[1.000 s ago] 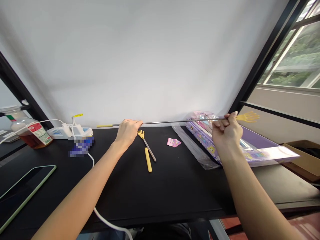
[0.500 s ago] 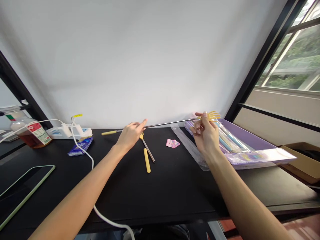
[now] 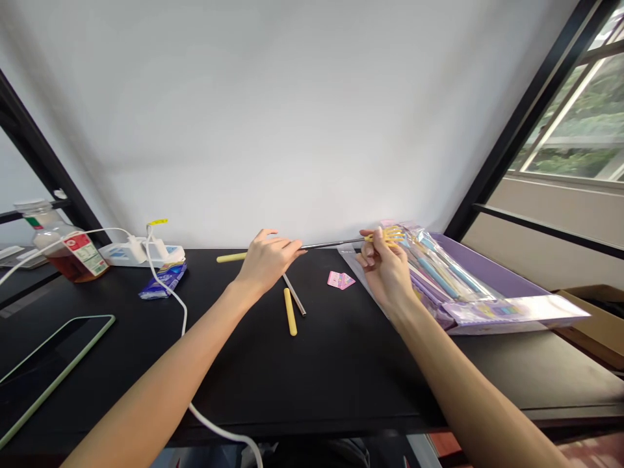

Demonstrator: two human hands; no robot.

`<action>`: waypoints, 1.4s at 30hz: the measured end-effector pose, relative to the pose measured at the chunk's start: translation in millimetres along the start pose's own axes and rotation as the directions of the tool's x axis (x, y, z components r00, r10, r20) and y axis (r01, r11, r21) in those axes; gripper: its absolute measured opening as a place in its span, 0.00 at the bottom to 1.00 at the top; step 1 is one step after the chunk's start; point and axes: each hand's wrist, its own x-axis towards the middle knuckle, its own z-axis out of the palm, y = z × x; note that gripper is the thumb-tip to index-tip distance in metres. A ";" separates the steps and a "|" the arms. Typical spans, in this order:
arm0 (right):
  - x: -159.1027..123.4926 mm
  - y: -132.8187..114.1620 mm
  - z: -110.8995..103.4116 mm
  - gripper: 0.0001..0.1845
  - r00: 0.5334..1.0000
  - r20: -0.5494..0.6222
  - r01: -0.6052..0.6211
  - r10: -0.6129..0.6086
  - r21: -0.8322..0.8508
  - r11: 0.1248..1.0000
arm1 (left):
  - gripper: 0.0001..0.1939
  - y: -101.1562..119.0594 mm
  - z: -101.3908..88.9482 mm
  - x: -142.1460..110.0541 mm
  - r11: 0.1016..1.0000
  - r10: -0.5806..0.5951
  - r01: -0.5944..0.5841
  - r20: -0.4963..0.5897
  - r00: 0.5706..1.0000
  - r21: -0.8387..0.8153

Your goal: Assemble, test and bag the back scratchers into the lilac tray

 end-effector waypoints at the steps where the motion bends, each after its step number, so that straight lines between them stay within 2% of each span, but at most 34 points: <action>1: 2.5 -3.2 -3.6 0.17 0.999 -0.027 0.024 -0.023 0.013 1.000 | 0.14 -4.4 -0.5 -3.6 1.000 -0.008 0.008 0.011 1.000 0.009; 4: 15.7 -17.4 -25.1 0.17 0.980 -0.173 0.114 -0.098 0.082 0.990 | 0.12 -25.1 -2.4 -18.7 0.999 -0.031 0.029 0.046 0.998 0.042; 7: 22.4 -21.3 -38.1 0.17 0.968 -0.227 0.135 -0.107 0.112 0.985 | 0.11 -34.4 -3.5 -24.8 0.999 -0.033 0.031 0.043 0.999 0.044; 10: 13.6 -7.7 -26.6 0.19 0.984 -0.159 0.096 -0.083 0.077 0.992 | 0.12 -20.9 -2.9 -16.4 1.000 0.020 -0.019 -0.008 1.000 0.019; 12: 3.5 5.1 -11.7 0.20 0.998 -0.057 -0.007 0.010 0.053 0.999 | 0.13 -6.9 -2.7 -8.8 0.998 0.064 -0.063 -0.027 0.998 0.022; 15: -7.0 17.0 3.7 0.20 0.992 0.058 -0.114 0.111 0.042 0.993 | 0.13 6.3 -4.0 -4.1 0.998 0.066 -0.065 -0.032 0.997 0.025; 18: -9.3 16.7 5.5 0.19 0.981 0.099 -0.170 0.169 0.005 0.985 | 0.12 8.3 -6.7 -6.7 1.000 0.011 -0.011 0.021 1.000 -0.008; 22: -10.8 10.8 3.1 0.17 0.969 0.128 -0.209 0.211 -0.023 0.978 | 0.15 8.6 -9.5 -9.0 0.995 -0.082 0.089 0.157 0.984 -0.036; 25: -5.7 6.4 1.9 0.20 0.977 0.089 -0.189 0.193 -0.049 0.981 | 0.13 6.3 -13.5 -9.1 0.974 -0.168 0.196 0.214 0.962 -0.116; 27: 7.3 2.1 -1.1 0.22 0.980 0.060 -0.178 0.191 -0.176 0.968 | 0.11 1.5 -17.8 -10.2 0.932 -0.256 0.308 0.252 0.933 -0.192; 28: 16.7 -0.4 -3.7 0.22 0.978 0.062 -0.170 0.197 -0.299 0.939 | 0.11 -1.5 -19.9 -11.2 0.906 -0.299 0.362 0.275 0.914 -0.218; 29: 27.1 -2.9 -7.1 0.21 0.974 0.068 -0.161 0.215 -0.458 0.874 | 0.11 -4.6 -21.7 -12.5 0.884 -0.329 0.404 0.301 0.895 -0.235; 30: 37.5 -5.1 -11.1 0.18 0.969 0.091 -0.118 0.230 -0.648 0.753 | 0.12 -7.5 -22.7 -14.1 0.870 -0.339 0.427 0.331 0.881 -0.245; 31: 46.8 -6.8 -15.8 0.14 0.963 0.124 -0.030 0.238 -0.830 0.556 | 0.13 -9.9 -23.0 -16.0 0.865 -0.333 0.436 0.366 0.869 -0.249; 32: 53.9 -7.9 -21.0 0.10 0.964 0.148 0.072 0.223 -0.946 0.317 | 0.14 -11.6 -22.4 -18.0 0.866 -0.318 0.435 0.400 0.860 -0.247; 33: 58.3 -8.3 -26.5 0.09 0.973 0.149 0.133 0.175 -0.986 0.101 | 0.14 -12.6 -21.0 -20.0 0.872 -0.301 0.428 0.430 0.851 -0.239; 34: 59.6 -7.9 -32.2 0.08 0.980 0.139 0.150 0.142 -0.986 -0.068 | 0.14 -12.9 -19.0 -21.9 0.879 -0.287 0.420 0.453 0.844 -0.225; 35: 58.3 -6.8 -37.9 0.09 0.986 0.126 0.146 0.112 -0.971 -0.189 | 0.14 -12.6 -16.7 -23.6 0.887 -0.279 0.412 0.468 0.838 -0.209; 37: 50.4 -3.4 -48.4 0.12 0.991 0.096 0.121 0.093 -0.944 -0.308 | 0.13 -10.8 -12.3 -25.9 0.896 -0.279 0.404 0.476 0.834 -0.184; 42: 36.1 7.8 -62.2 0.16 0.976 0.061 0.137 0.208 -0.916 -0.378 | 0.13 -5.9 -9.9 -26.5 0.887 -0.276 0.407 0.455 0.847 -0.219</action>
